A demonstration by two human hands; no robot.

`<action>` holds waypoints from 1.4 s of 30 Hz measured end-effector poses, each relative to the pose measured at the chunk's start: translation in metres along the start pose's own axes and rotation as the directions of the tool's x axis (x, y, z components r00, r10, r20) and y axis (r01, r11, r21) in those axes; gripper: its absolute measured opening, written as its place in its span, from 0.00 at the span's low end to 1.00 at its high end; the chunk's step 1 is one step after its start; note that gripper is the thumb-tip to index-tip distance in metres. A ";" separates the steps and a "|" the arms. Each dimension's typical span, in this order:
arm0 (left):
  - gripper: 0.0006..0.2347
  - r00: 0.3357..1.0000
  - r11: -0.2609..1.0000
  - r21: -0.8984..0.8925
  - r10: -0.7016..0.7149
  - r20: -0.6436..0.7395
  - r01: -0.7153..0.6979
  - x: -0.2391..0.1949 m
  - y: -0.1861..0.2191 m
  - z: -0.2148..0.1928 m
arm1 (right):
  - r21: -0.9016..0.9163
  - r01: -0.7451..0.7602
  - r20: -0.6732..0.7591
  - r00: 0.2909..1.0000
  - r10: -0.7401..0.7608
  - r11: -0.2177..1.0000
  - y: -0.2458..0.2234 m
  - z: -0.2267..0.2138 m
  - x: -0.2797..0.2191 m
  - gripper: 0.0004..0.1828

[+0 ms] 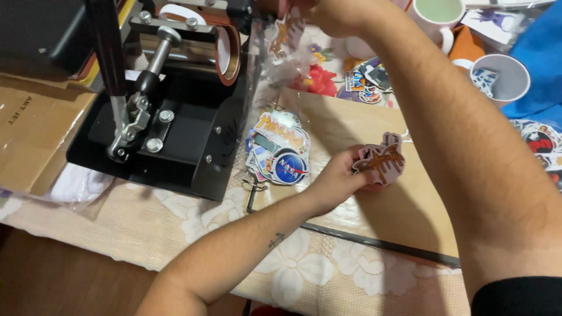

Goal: Sorting and organizing a variety of stickers by picking them from a pile and placing them onto a board.

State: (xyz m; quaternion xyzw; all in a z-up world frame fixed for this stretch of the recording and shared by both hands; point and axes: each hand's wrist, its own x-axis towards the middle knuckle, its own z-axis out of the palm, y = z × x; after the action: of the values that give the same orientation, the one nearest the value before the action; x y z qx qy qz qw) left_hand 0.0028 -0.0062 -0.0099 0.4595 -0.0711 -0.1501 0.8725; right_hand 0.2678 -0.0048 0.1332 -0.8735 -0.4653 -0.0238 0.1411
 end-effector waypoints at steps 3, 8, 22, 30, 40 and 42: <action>0.16 1.000 1.000 0.009 -0.014 -0.018 0.014 0.001 -0.003 -0.001 | 0.232 -0.078 0.285 0.959 0.010 0.970 -0.056 -0.025 -0.003 0.12; 0.18 0.997 0.999 0.012 -0.038 -0.072 0.039 0.004 -0.008 -0.003 | 0.251 -0.205 0.470 0.880 0.066 0.946 -0.093 -0.028 0.000 0.19; 0.17 1.000 1.000 -0.001 -0.013 -0.023 0.013 0.003 -0.007 -0.004 | 0.088 -0.147 0.661 0.749 0.052 0.985 -0.133 -0.036 -0.021 0.24; 0.18 0.998 0.994 -0.108 -0.018 -0.054 0.012 0.007 -0.010 -0.008 | 0.081 -0.247 -0.004 0.969 0.248 0.966 -0.086 -0.055 -0.084 0.16; 0.19 0.985 0.991 0.052 -0.116 -0.130 0.124 -0.004 0.022 0.007 | 0.365 -0.582 0.021 0.786 0.618 0.727 -0.080 0.000 -0.281 0.17; 0.17 0.980 0.988 0.075 -0.121 -0.161 0.134 -0.005 0.023 0.008 | 0.560 -0.441 -0.101 0.804 0.586 0.701 -0.075 0.020 -0.292 0.16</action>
State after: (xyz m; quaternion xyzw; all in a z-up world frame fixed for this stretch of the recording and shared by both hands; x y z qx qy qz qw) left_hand 0.0001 0.0015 0.0141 0.5105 0.0205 -0.1661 0.8435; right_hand 0.0392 -0.1953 0.0808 -0.8871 -0.1653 0.0213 0.4304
